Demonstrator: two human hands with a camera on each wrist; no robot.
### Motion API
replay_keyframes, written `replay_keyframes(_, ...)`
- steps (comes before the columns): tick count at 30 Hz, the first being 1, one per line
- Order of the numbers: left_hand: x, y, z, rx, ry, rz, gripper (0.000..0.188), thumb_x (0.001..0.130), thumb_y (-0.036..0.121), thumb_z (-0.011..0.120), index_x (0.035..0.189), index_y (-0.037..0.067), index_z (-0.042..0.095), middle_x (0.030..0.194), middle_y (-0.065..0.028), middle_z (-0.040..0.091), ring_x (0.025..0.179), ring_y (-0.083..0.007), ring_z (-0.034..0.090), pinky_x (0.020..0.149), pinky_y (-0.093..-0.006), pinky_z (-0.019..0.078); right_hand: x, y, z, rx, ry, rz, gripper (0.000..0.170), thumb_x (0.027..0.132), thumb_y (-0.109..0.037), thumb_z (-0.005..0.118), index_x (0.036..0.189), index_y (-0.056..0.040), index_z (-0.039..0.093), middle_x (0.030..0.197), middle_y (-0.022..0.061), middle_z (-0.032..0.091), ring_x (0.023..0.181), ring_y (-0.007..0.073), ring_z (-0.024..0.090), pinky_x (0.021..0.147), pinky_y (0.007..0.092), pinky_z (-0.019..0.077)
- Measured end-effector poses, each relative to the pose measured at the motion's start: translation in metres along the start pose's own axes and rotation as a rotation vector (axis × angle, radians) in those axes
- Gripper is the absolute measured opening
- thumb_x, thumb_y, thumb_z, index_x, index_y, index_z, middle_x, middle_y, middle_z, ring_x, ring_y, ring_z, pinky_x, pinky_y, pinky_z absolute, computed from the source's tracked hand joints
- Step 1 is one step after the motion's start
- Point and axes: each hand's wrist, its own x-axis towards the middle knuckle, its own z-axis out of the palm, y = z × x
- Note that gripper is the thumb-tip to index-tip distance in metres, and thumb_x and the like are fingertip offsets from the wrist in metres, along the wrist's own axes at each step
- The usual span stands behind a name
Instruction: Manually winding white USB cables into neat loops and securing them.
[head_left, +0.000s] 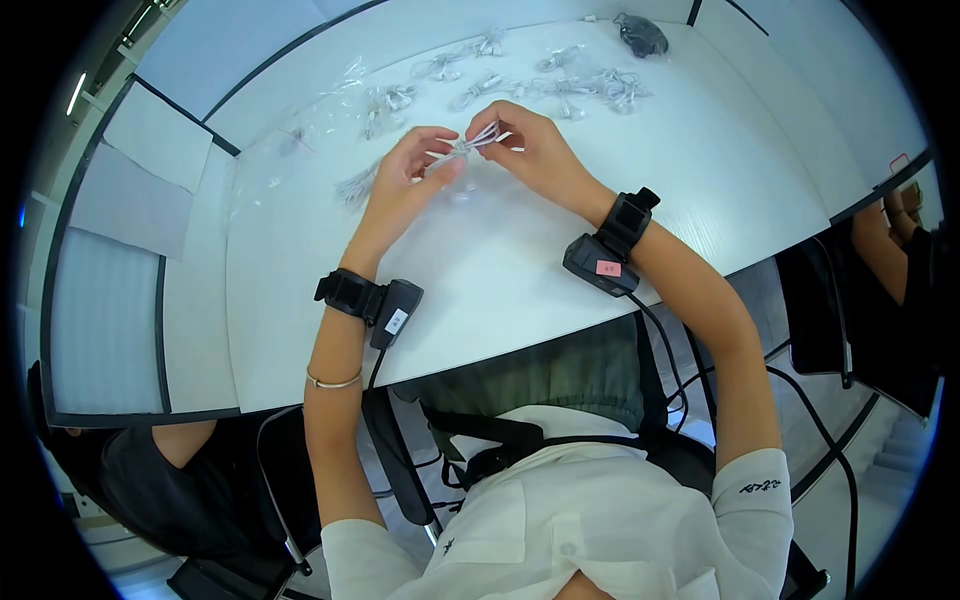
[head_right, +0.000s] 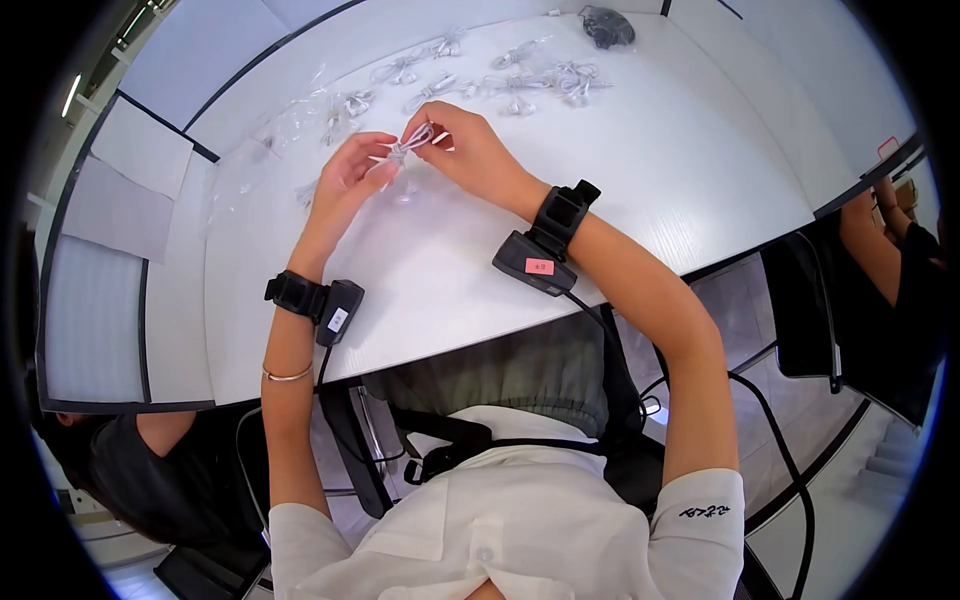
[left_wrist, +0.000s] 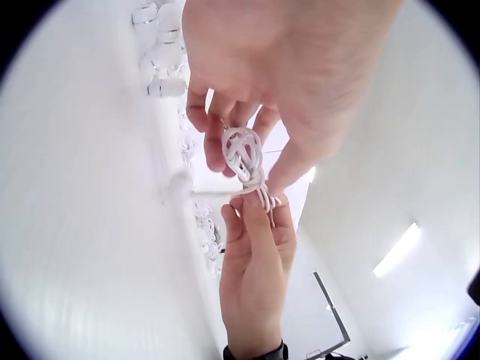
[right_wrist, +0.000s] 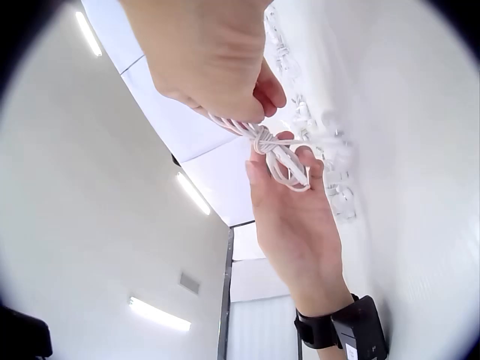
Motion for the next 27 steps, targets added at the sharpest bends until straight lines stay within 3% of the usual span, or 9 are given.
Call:
replay_keyframes(1, 0.000, 0.001, -0.001, -0.098, -0.023, -0.087, 0.026, 0.078, 0.010, 0.065, 0.102, 0.003, 0.056, 0.091, -0.0014, 0.059, 0.085, -0.0103, 0.055, 0.073, -0.0238, 0.0425, 0.001, 0.000, 0.001, 0.019, 0.032, -0.012, 0.014, 0.080, -0.002, 0.056, 0.094, -0.0041, 0.056, 0.086, 0.0040, 0.058, 0.081, 0.0122, 0.055, 0.072, 0.0261, 0.0470)
replay_keyframes(4, 0.003, -0.008, -0.004, 0.143, 0.076, 0.048, 0.021, 0.078, 0.012, 0.065, 0.097, 0.004, 0.059, 0.088, -0.0006, 0.061, 0.082, -0.0104, 0.054, 0.069, -0.0233, 0.0402, 0.001, 0.002, 0.001, 0.057, 0.011, -0.014, 0.017, 0.079, -0.004, 0.058, 0.096, -0.0050, 0.054, 0.093, 0.0039, 0.056, 0.081, 0.0124, 0.055, 0.073, 0.0271, 0.0470)
replay_keyframes(7, 0.002, -0.004, -0.006, 0.260, 0.165, 0.163, 0.019, 0.079, 0.008, 0.065, 0.096, 0.002, 0.058, 0.093, -0.0032, 0.060, 0.086, -0.0096, 0.055, 0.074, -0.0234, 0.0432, -0.002, -0.011, 0.001, -0.041, -0.050, -0.011, 0.024, 0.081, -0.008, 0.058, 0.103, -0.0060, 0.050, 0.106, 0.0030, 0.051, 0.089, 0.0118, 0.053, 0.080, 0.0279, 0.0448)
replay_keyframes(16, -0.001, 0.002, -0.001, 0.508, 0.228, 0.281, 0.018, 0.077, 0.006, 0.064, 0.093, 0.002, 0.059, 0.090, -0.0033, 0.060, 0.084, -0.0110, 0.056, 0.078, -0.0256, 0.0423, -0.002, -0.005, 0.003, -0.012, -0.032, -0.028, 0.035, 0.084, -0.013, 0.059, 0.115, -0.0074, 0.043, 0.102, 0.0045, 0.052, 0.088, 0.0118, 0.053, 0.081, 0.0276, 0.0438)
replay_keyframes(19, -0.001, 0.005, 0.003, 0.493, 0.196, 0.242, 0.016, 0.078, 0.009, 0.064, 0.091, 0.002, 0.058, 0.090, -0.0031, 0.060, 0.084, -0.0123, 0.056, 0.078, -0.0272, 0.0430, 0.000, -0.003, 0.000, -0.084, -0.095, -0.018, 0.039, 0.084, -0.012, 0.058, 0.119, -0.0078, 0.041, 0.096, 0.0047, 0.054, 0.085, 0.0115, 0.054, 0.079, 0.0271, 0.0447)
replay_keyframes(22, -0.002, -0.002, 0.004, 0.292, 0.114, 0.127, 0.016, 0.081, 0.010, 0.062, 0.094, 0.002, 0.056, 0.089, -0.0037, 0.060, 0.083, -0.0127, 0.056, 0.078, -0.0284, 0.0435, -0.003, -0.008, 0.004, 0.056, -0.019, 0.024, 0.036, 0.084, -0.012, 0.058, 0.118, -0.0069, 0.044, 0.092, 0.0042, 0.055, 0.082, 0.0110, 0.054, 0.076, 0.0260, 0.0451)
replay_keyframes(25, 0.000, -0.006, 0.003, -0.053, 0.021, -0.001, 0.018, 0.084, 0.009, 0.059, 0.099, 0.001, 0.053, 0.089, -0.0049, 0.060, 0.082, -0.0128, 0.056, 0.076, -0.0284, 0.0441, -0.002, -0.005, 0.007, 0.094, 0.039, -0.021, 0.027, 0.084, -0.018, 0.059, 0.107, -0.0062, 0.052, 0.089, 0.0059, 0.059, 0.078, 0.0148, 0.056, 0.070, 0.0272, 0.0452)
replay_keyframes(27, 0.000, -0.008, 0.003, -0.099, 0.017, -0.014, 0.022, 0.086, 0.010, 0.054, 0.105, 0.001, 0.048, 0.088, -0.0060, 0.059, 0.079, -0.0119, 0.055, 0.075, -0.0260, 0.0425, -0.003, -0.004, 0.006, 0.032, -0.051, 0.065, 0.024, 0.086, -0.023, 0.056, 0.101, -0.0049, 0.055, 0.087, 0.0058, 0.058, 0.077, 0.0154, 0.055, 0.069, 0.0275, 0.0446)
